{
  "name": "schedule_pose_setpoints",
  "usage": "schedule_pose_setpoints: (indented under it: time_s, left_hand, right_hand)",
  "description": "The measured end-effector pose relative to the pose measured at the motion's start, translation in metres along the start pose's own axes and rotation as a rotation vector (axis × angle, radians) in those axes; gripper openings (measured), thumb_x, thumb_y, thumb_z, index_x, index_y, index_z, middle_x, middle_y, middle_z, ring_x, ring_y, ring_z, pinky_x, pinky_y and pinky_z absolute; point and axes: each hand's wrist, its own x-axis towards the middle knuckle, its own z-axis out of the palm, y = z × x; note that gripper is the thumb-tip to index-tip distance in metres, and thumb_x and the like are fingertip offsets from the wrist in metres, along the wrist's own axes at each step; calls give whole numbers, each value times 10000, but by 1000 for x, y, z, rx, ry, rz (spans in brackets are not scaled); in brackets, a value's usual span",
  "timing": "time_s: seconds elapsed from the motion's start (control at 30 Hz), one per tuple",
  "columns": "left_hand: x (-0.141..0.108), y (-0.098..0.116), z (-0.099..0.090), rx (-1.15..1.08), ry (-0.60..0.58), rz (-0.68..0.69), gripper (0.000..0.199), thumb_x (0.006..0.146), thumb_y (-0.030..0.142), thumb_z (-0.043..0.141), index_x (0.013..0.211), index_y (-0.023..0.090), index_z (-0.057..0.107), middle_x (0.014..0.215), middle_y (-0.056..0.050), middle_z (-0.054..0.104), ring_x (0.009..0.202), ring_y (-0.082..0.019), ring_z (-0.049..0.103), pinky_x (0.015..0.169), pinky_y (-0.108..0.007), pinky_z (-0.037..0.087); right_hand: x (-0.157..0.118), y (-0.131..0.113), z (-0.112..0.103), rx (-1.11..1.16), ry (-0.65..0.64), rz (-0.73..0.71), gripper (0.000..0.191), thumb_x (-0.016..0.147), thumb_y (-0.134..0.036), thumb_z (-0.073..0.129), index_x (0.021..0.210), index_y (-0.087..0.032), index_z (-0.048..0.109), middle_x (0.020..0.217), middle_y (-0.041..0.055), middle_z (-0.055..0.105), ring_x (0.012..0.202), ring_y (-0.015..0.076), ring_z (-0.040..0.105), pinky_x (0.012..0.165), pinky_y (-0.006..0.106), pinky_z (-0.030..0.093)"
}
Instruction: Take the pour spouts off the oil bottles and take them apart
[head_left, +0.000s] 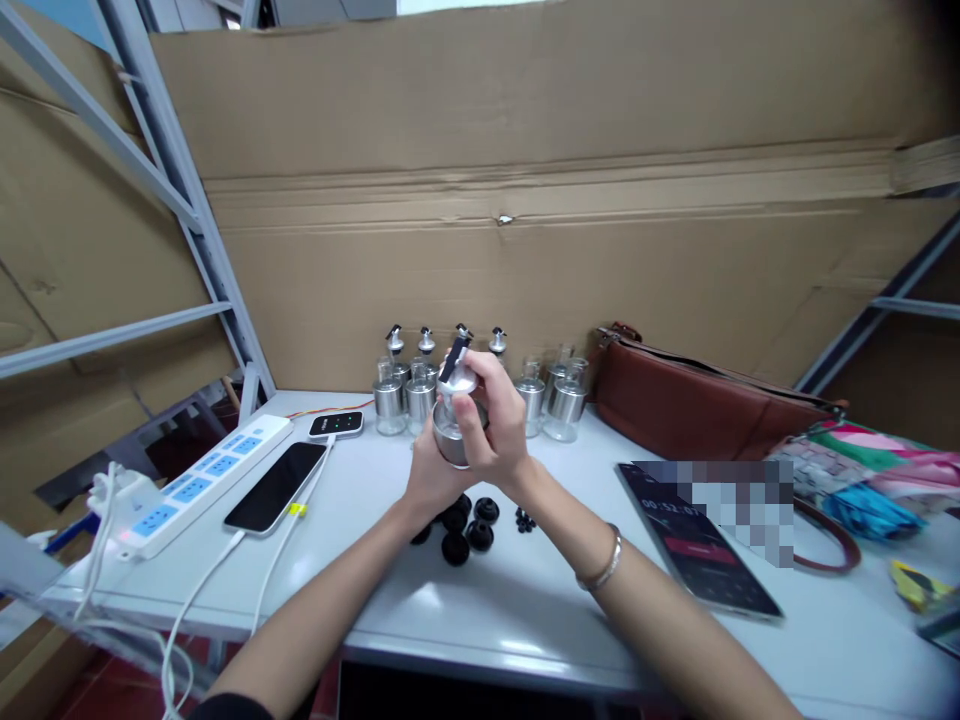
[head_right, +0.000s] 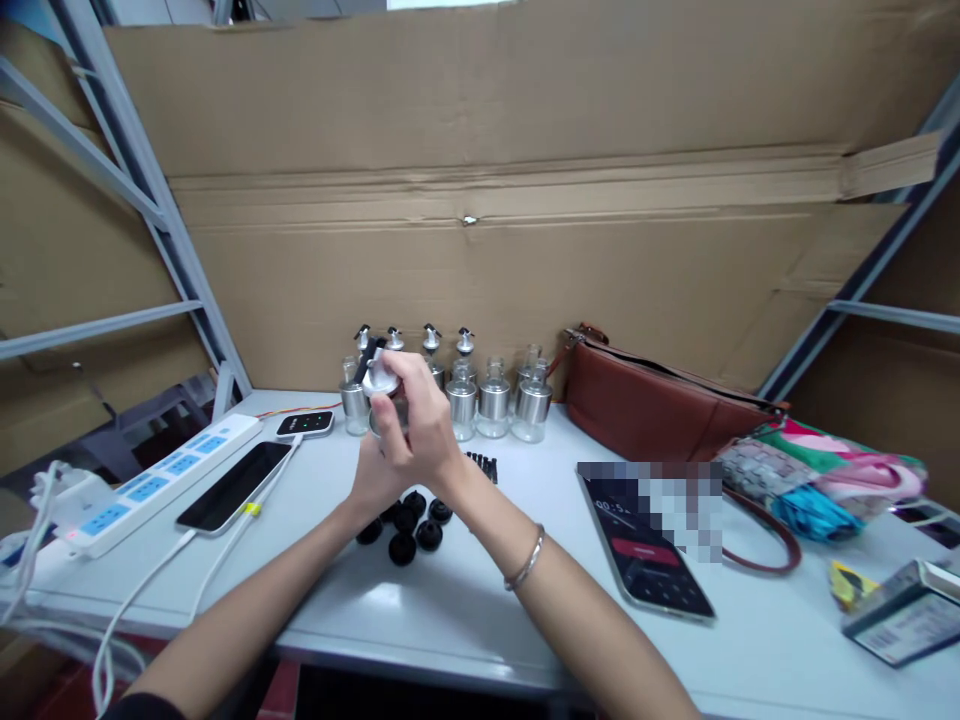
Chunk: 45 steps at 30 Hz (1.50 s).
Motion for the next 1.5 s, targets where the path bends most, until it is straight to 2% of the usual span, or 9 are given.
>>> schedule_pose_setpoints:
  time_s: [0.2,0.47,0.73,0.93,1.07,1.17,1.23,1.4,1.5]
  left_hand:
    - [2,-7,-3,17,23,1,545,646,321,713,1115,142,499,987,-77,666,928,-233,630,751,-310,526]
    - [-1,-16,2,-13,6,9,545,599,335,739,1050,157,492,935,-47,652,827,-188,626,694,-274,516]
    - [-4,-10,3,47,51,-4,657,543,349,755,1107,178,465,886,-20,654,741,-178,629,635,-281,514]
    - [-2,-10,1,95,86,55,541,524,250,742,998,188,487,804,19,631,679,-147,604,609,-250,492]
    - [0,-10,0,111,105,70,492,550,256,739,970,177,496,822,6,625,739,-161,605,658,-263,497]
    - [3,-10,-1,90,137,50,499,569,294,744,984,168,497,840,-8,623,764,-171,605,678,-278,502]
    - [5,-11,-2,69,175,25,493,576,310,744,978,167,497,839,-11,619,752,-169,604,671,-280,502]
    - [9,-13,-5,35,200,-22,503,575,320,746,986,166,500,840,-19,627,731,-166,604,658,-286,503]
    - [10,-12,-6,18,186,-40,518,578,323,745,1006,166,500,845,-21,632,723,-165,606,641,-281,504]
  right_hand:
    - [-9,2,5,38,5,121,208,897,-291,456,1090,-212,454,910,61,571,801,171,582,700,340,485]
    - [-22,17,13,181,61,217,230,903,-393,438,1071,-237,425,807,20,559,713,150,562,669,334,467]
    - [-12,5,9,401,53,396,274,880,-489,455,983,-237,422,648,-41,514,552,111,518,574,284,440]
    - [5,-8,4,615,54,634,381,870,-597,374,852,-224,451,598,-28,497,501,109,506,492,262,415]
    - [16,-3,-1,743,140,757,292,805,-498,530,825,-219,444,717,-10,546,593,114,556,542,263,446]
    - [23,3,-12,710,220,682,279,692,-306,677,750,-213,420,780,-30,523,634,87,539,594,245,442]
    - [28,5,-22,608,146,596,321,652,-238,712,703,-207,396,758,-46,496,581,63,486,561,230,405]
    - [34,2,-40,248,-346,506,263,715,-267,679,743,-209,423,642,-60,493,505,70,423,515,239,333]
    - [33,1,-40,13,-509,411,191,756,-235,633,795,-208,447,635,-58,502,533,80,417,557,248,329]
